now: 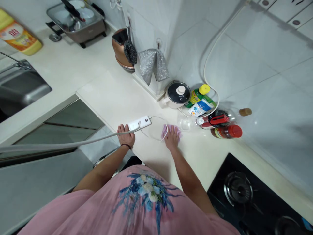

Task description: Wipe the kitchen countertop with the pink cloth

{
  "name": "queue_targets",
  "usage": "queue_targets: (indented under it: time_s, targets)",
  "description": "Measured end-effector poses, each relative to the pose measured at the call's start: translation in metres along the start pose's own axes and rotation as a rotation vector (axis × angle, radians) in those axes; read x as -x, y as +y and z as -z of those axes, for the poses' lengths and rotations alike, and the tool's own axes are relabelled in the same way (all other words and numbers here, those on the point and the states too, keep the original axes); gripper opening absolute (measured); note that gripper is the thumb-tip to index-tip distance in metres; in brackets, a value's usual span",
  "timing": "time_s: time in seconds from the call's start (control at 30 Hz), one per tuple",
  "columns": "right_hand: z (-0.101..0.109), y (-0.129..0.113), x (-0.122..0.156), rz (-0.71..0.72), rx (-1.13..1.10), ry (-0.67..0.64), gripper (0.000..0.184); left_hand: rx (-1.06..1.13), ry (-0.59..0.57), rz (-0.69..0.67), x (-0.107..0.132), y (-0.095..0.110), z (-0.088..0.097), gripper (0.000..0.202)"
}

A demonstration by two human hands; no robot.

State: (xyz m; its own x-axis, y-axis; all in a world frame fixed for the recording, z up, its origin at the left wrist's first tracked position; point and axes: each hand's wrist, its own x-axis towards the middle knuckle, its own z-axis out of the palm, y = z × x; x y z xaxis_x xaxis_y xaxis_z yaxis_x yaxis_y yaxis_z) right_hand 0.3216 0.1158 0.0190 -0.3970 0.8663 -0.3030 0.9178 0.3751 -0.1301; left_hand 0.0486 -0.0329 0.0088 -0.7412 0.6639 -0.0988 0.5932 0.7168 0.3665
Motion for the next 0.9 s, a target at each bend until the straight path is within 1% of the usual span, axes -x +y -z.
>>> queue_targets:
  time_s: [0.1,0.17,0.23,0.3,0.4,0.47,0.5,0.53,0.6,0.7,0.77,0.8,0.83,0.87,0.9]
  targets:
    - [0.019,-0.002,-0.051,-0.056,-0.030,0.008,0.069,0.006,-0.007,0.002,-0.001,-0.001,-0.001,0.079]
    - [0.026,-0.004,-0.075,-0.114,-0.055,0.009,0.071,0.013,-0.014,0.002,-0.001,-0.001,-0.001,0.081]
    - [0.027,-0.010,-0.085,-0.150,-0.068,0.024,0.072,0.015,-0.016,0.002,0.000,-0.002,-0.002,0.081]
    - [0.023,-0.017,-0.080,-0.131,-0.063,0.037,0.071,0.015,-0.015,0.002,0.000,-0.002,-0.002,0.080]
    - [0.010,-0.021,-0.048,-0.023,-0.030,0.016,0.069,0.021,-0.018,0.000,0.000,-0.002,-0.002,0.079]
    - [0.002,-0.008,-0.020,0.000,-0.013,-0.009,0.068,0.027,-0.027,0.002,0.000,-0.001,-0.001,0.079]
    - [-0.002,0.004,-0.006,-0.028,-0.009,-0.014,0.067,0.027,-0.031,0.005,0.000,-0.001,-0.001,0.079]
    - [-0.005,0.021,0.009,-0.081,-0.011,-0.012,0.067,0.027,-0.036,0.009,0.000,-0.001,-0.001,0.079]
    - [-0.010,0.066,0.040,-0.247,-0.027,0.017,0.067,0.023,-0.042,0.012,0.000,0.000,-0.001,0.078]
    - [-0.022,0.142,0.094,-0.530,-0.085,0.079,0.072,0.016,-0.047,0.005,-0.001,0.001,0.000,0.077]
    - [-0.033,0.184,0.135,-0.728,-0.137,0.117,0.075,0.014,-0.051,-0.002,0.000,0.001,0.000,0.078]
    - [-0.039,0.198,0.154,-0.822,-0.163,0.146,0.077,0.014,-0.053,-0.004,0.000,0.001,0.000,0.078]
    - [-0.045,0.208,0.170,-0.885,-0.182,0.185,0.078,0.016,-0.055,-0.004,0.000,0.000,0.000,0.078]
    - [-0.051,0.212,0.182,-0.933,-0.194,0.225,0.079,0.019,-0.058,-0.003,0.000,0.000,0.000,0.078]
    - [-0.056,0.211,0.190,-0.974,-0.197,0.262,0.079,0.024,-0.062,-0.002,0.000,0.000,0.000,0.078]
